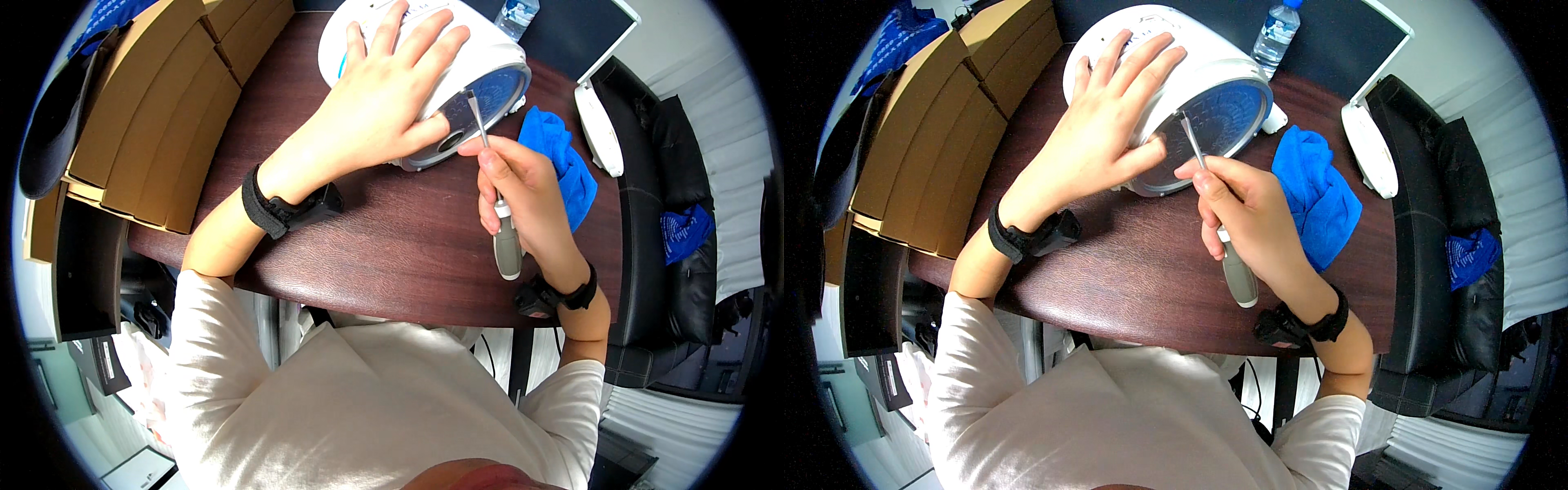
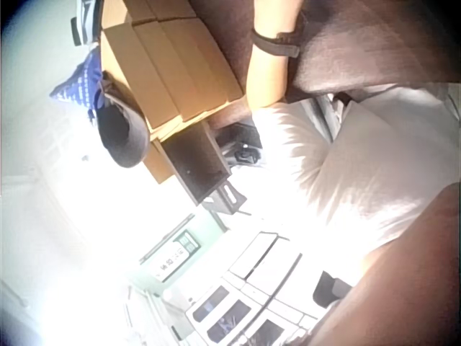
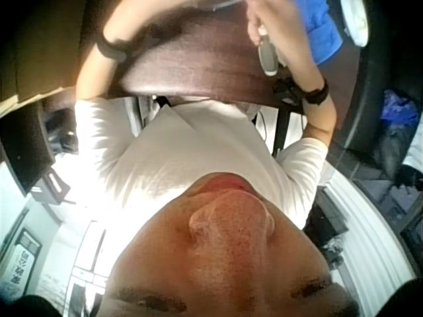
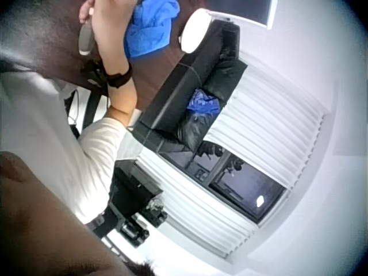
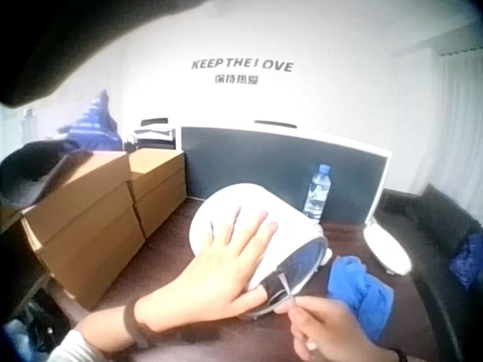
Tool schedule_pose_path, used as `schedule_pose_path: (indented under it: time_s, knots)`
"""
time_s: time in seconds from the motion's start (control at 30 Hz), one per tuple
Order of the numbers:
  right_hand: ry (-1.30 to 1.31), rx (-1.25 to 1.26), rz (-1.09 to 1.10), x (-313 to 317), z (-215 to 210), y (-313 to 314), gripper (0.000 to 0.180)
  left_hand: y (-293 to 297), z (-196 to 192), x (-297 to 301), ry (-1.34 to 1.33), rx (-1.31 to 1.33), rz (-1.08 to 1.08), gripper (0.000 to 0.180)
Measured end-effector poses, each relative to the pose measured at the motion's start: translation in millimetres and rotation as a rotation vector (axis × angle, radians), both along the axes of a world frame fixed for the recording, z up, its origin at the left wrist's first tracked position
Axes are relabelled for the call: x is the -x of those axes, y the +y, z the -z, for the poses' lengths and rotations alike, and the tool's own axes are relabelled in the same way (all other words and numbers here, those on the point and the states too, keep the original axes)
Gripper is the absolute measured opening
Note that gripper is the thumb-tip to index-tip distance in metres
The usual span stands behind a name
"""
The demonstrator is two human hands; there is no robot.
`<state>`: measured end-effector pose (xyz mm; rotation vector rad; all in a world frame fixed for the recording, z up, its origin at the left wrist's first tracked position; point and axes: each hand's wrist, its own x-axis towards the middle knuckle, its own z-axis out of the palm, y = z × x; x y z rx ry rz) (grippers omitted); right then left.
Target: The person uses a screwdriver to remove screws from a white rice cooker, detaching the lid and a small white plastic component. They wipe the component with a blue cloth and continue unscrewing parts of the cooker's base.
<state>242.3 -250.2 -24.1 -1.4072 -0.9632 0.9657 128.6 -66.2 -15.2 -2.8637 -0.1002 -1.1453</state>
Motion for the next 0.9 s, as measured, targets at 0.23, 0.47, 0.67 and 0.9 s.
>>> schedule_pose_path:
  time_s: [0.23,0.47,0.67,0.9]
  knots:
    - [-0.039,0.000,0.032,1,-2,1,0.027,0,0,1,0.003,-0.006,-0.007,0.079]
    - [-0.091,-0.017,0.051,2,2,1,0.026,-1,-1,1,0.006,-0.006,-0.002,0.079]
    - [-1.268,-0.329,0.345,-10,4,11,0.019,1,-2,1,0.014,-0.015,0.002,0.080]
    - [-1.930,-0.140,0.406,-21,-31,2,0.026,1,-2,1,0.026,-0.015,-0.017,0.080]
